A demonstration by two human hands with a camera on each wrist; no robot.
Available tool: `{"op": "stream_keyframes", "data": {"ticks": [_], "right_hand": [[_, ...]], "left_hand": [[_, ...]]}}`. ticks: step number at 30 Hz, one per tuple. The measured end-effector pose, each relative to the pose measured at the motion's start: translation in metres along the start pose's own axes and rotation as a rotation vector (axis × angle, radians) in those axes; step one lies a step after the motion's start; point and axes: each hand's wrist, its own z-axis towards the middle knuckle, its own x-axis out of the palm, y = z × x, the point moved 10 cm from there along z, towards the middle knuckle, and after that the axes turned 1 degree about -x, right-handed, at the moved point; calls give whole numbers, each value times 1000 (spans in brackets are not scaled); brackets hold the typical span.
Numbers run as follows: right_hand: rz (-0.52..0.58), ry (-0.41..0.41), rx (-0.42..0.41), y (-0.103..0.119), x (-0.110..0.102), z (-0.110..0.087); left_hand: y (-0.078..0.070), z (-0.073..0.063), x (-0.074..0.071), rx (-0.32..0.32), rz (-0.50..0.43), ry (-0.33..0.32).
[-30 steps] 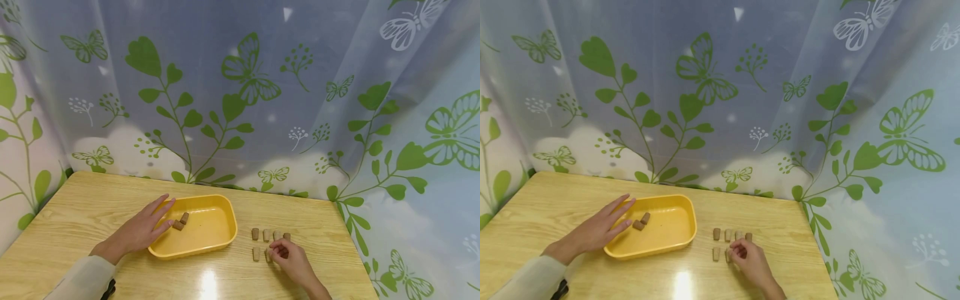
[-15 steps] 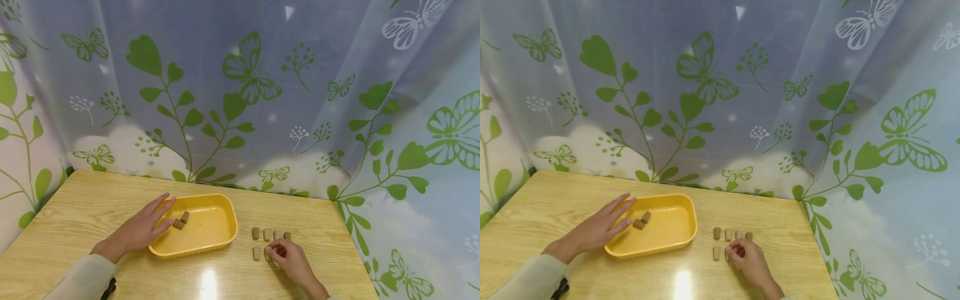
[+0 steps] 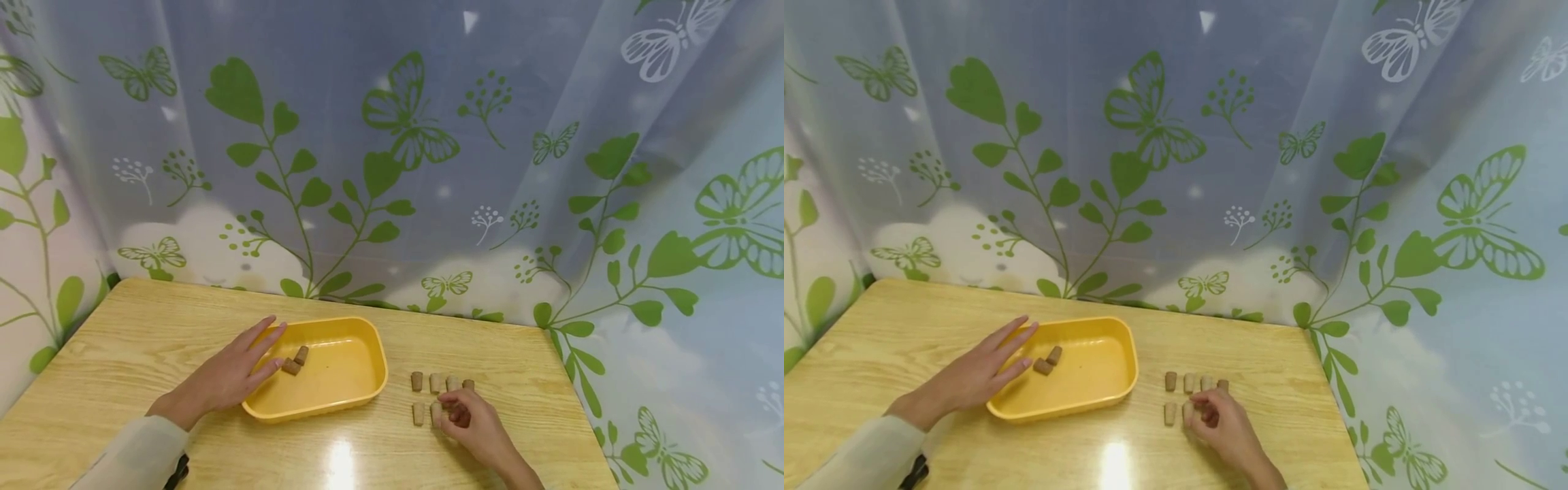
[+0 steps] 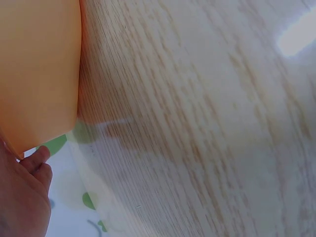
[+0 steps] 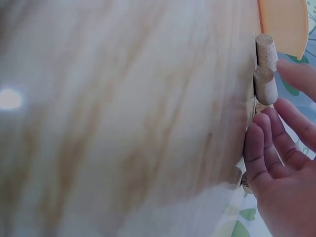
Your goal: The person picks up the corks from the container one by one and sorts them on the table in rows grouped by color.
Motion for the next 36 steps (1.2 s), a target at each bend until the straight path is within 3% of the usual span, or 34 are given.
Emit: {"op": "stream_keyframes", "data": {"ticks": [10, 36], "right_hand": [[1, 75, -90, 8, 4, -1], [-24, 71, -52, 2, 6, 0]], "left_hand": [[1, -1, 0, -5, -10, 3], [1, 0, 1, 6, -4, 2]]}}
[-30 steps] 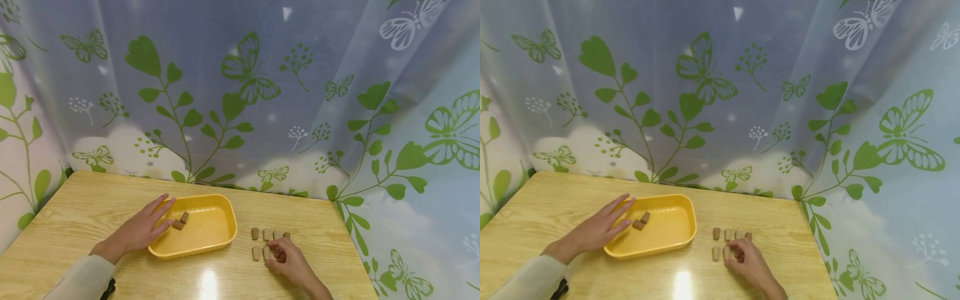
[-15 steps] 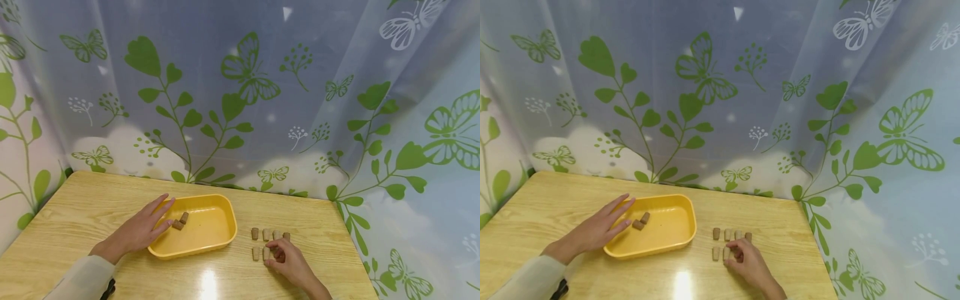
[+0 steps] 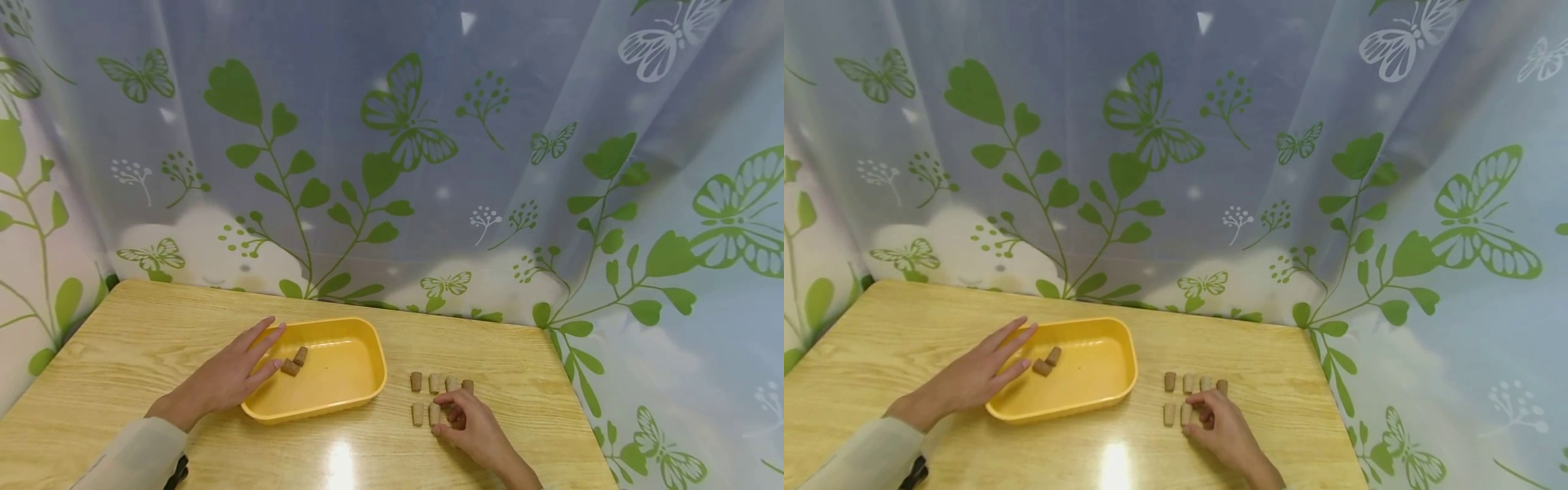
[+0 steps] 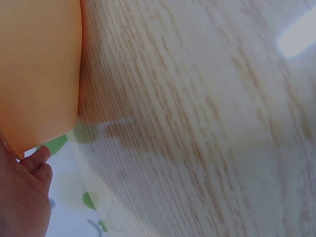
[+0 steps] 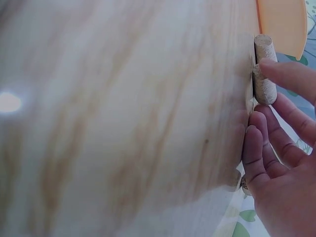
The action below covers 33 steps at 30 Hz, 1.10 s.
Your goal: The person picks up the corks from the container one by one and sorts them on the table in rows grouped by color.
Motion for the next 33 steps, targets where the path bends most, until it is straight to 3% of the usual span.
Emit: {"op": "stream_keyframes", "data": {"ticks": [9, 16, 24, 33], "right_hand": [[22, -22, 32, -2, -4, -2], [32, -115, 46, 2, -17, -1], [45, -185, -54, 18, -29, 5], [107, -176, -181, 43, -25, 17]], "left_hand": [[-2, 0, -1, 2, 0, 0], [-2, 0, -1, 12, 4, -6], [-2, 0, -2, 12, 3, -9], [-3, -1, -3, 9, 4, -7]]}}
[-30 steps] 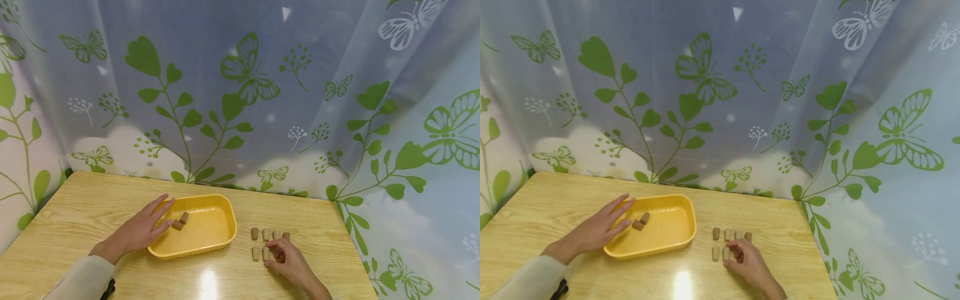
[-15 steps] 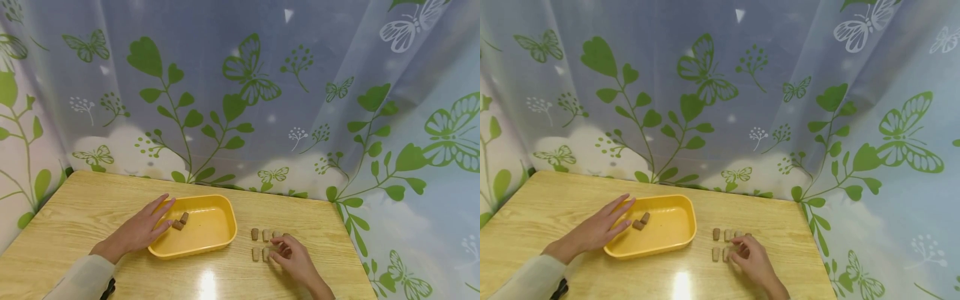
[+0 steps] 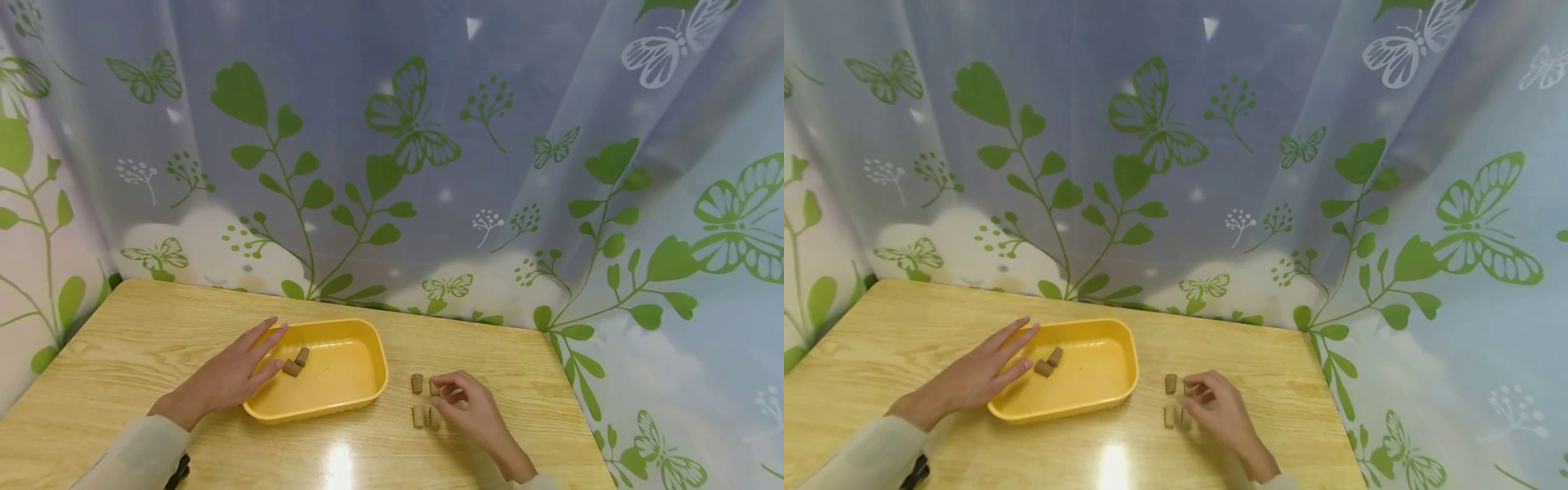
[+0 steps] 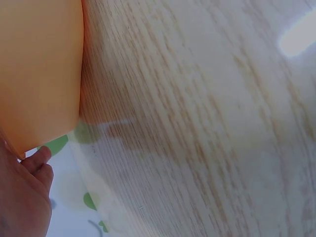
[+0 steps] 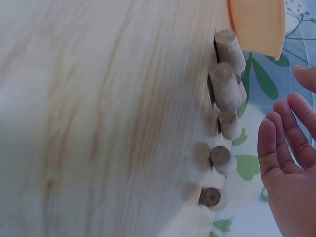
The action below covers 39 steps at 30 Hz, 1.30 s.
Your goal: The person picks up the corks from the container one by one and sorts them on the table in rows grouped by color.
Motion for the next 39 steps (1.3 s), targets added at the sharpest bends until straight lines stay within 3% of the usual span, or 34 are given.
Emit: {"op": "stream_keyframes", "data": {"ticks": [3, 11, 23, 32, 39], "right_hand": [[-6, 5, -25, 5, 3, 3], [-14, 1, 32, 7, 5, 13], [50, 40, -54, 30, 22, 29], [59, 68, -78, 52, 40, 48], [72, 133, -104, 72, 59, 65]], "left_hand": [[0, 0, 1, -1, -7, 3], [0, 2, 0, 0, -22, 9], [5, 6, -8, -38, -54, 47], [14, -2, -16, -22, 25, 54], [16, -4, -14, 23, 99, 74]]}}
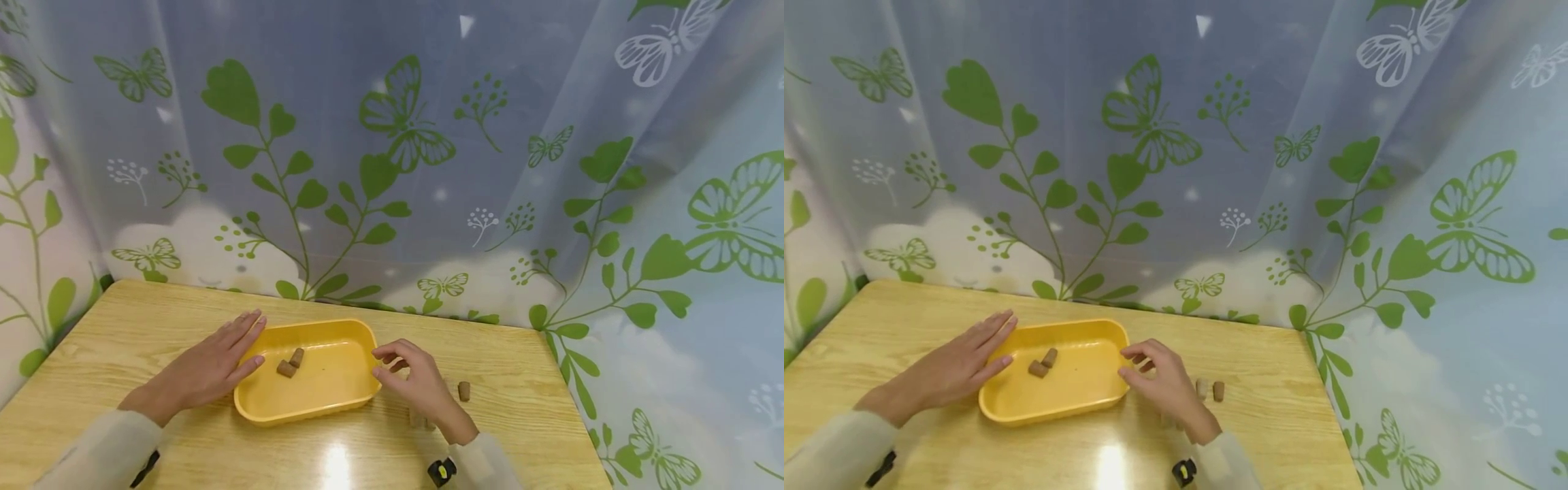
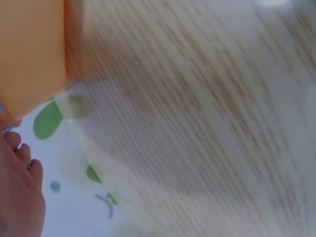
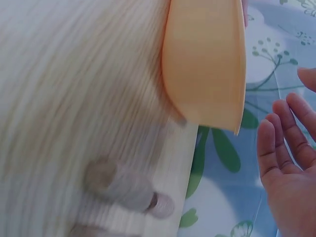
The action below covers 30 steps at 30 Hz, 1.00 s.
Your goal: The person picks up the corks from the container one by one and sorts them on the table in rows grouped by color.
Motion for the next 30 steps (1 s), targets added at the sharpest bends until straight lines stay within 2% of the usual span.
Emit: {"op": "stream_keyframes", "data": {"ticks": [4, 11, 23, 30], "right_hand": [[17, 27, -23, 9, 11, 11], [-1, 77, -4, 15, 32, 26], [-22, 147, 11, 24, 56, 52], [-32, 168, 19, 25, 67, 65]], "left_hand": [[-2, -1, 2, 21, 30, 9], [-4, -1, 4, 50, 53, 5], [0, -2, 8, 22, 74, 38], [-5, -1, 6, 34, 90, 43]]}}
